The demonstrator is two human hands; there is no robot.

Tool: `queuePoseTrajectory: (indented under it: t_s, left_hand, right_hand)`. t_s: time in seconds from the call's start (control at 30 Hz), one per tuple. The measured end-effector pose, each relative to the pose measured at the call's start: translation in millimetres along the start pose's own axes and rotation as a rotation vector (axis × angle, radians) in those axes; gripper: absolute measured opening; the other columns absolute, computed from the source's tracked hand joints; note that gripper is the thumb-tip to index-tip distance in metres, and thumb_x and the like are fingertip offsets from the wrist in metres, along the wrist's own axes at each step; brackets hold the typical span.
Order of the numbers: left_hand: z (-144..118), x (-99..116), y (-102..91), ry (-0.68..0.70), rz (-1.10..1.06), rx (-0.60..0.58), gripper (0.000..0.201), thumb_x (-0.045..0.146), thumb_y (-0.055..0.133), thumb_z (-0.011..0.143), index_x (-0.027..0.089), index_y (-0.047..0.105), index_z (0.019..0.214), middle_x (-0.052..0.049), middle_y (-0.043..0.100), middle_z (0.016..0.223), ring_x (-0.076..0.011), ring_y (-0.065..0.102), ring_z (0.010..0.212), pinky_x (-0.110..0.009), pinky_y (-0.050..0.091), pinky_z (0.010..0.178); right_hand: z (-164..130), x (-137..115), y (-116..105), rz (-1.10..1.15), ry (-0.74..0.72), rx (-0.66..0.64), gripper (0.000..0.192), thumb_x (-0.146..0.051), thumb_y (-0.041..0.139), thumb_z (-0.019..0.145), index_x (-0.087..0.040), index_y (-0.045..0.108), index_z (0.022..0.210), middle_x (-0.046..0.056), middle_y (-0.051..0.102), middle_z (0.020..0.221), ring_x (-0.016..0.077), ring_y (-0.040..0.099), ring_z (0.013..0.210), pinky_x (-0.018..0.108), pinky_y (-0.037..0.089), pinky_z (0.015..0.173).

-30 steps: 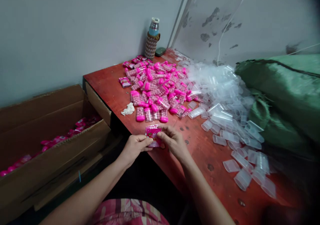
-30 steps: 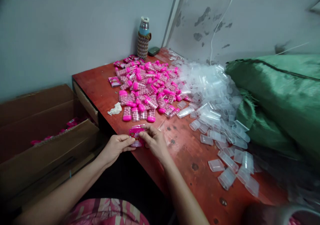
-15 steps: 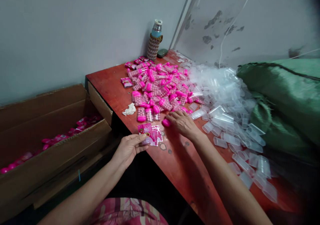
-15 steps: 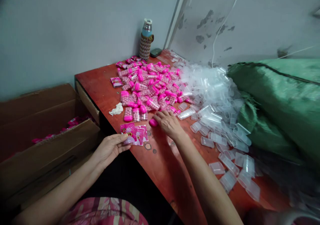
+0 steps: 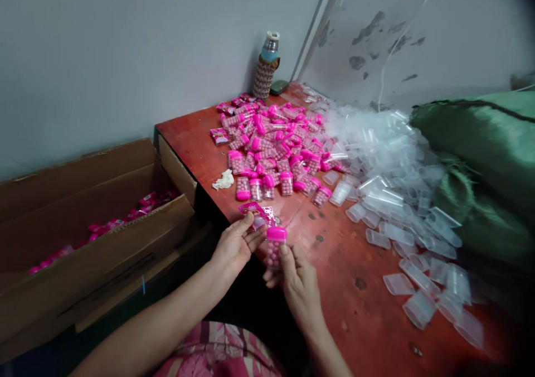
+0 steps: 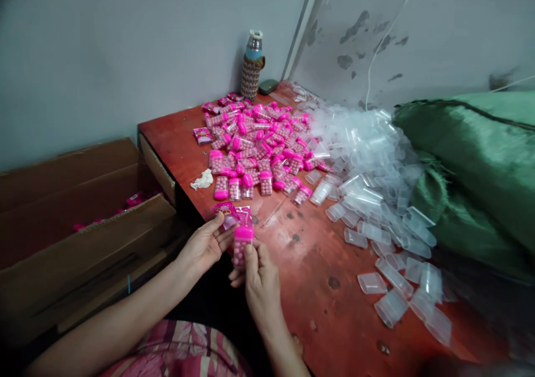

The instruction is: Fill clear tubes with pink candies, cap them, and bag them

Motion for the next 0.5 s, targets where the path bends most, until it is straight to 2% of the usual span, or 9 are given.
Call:
queuePoseTrajectory:
  t_s: [0.1, 0.23, 0.37, 0.5]
  left_hand:
    - [-2, -7, 6.9, 0.001, 0.018, -0.033, 0.009, 0.016, 0.064, 0.071, 0.011, 0.059, 0.076, -0.005, 0.065, 0.071, -0.0125, 0.062, 0.06, -0.023, 0.052, 0.057]
    - [-7, -13, 15.8, 0.023, 0.099, -0.108, 0.021, 0.025, 0.069, 0.066, 0.01, 0.057, 0.071, -0.002, 0.06, 0.059, -0.0101, 0.055, 0.048, -0.02, 0.046, 0.045]
    - [-11, -12, 21.1, 0.078, 0.225, -0.176, 0.025, 0.03, 0.068, 0.066, 0.01, 0.056, 0.073, -0.001, 0.056, 0.056, -0.0095, 0.05, 0.043, -0.02, 0.041, 0.039]
    - [-11, -7, 23.6, 0.105, 0.339, -0.228, 0.026, 0.033, 0.066, 0.068, 0.01, 0.055, 0.071, -0.001, 0.056, 0.056, -0.0099, 0.05, 0.044, -0.021, 0.042, 0.041]
  right_hand:
    - [-2, 5, 8, 0.05, -0.01, 0.08, 0.03, -0.045, 0.039, 0.085, -0.017, 0.048, 0.093, -0.001, 0.056, 0.063, 0.01, 0.055, 0.045, 0.022, 0.049, 0.041]
    - [4, 10, 5, 0.021, -0.023, 0.121, 0.03, -0.044, 0.038, 0.086, -0.017, 0.048, 0.095, -0.001, 0.056, 0.064, 0.0095, 0.055, 0.045, 0.02, 0.049, 0.042]
    - [7, 12, 3, 0.054, -0.04, 0.09, 0.029, -0.042, 0.038, 0.086, -0.017, 0.049, 0.094, -0.001, 0.056, 0.065, 0.0091, 0.055, 0.046, 0.021, 0.05, 0.043]
    - [10, 13, 5, 0.13, -0.056, 0.025, 0.027, -0.041, 0.038, 0.087, -0.017, 0.048, 0.095, -0.001, 0.056, 0.066, 0.0093, 0.056, 0.047, 0.021, 0.05, 0.043]
Point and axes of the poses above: each hand's wrist, its own z-axis towards the middle knuckle, its own y-axis out of the palm, x = y × z, the point moved 5 cm from there along z, towards the middle knuckle
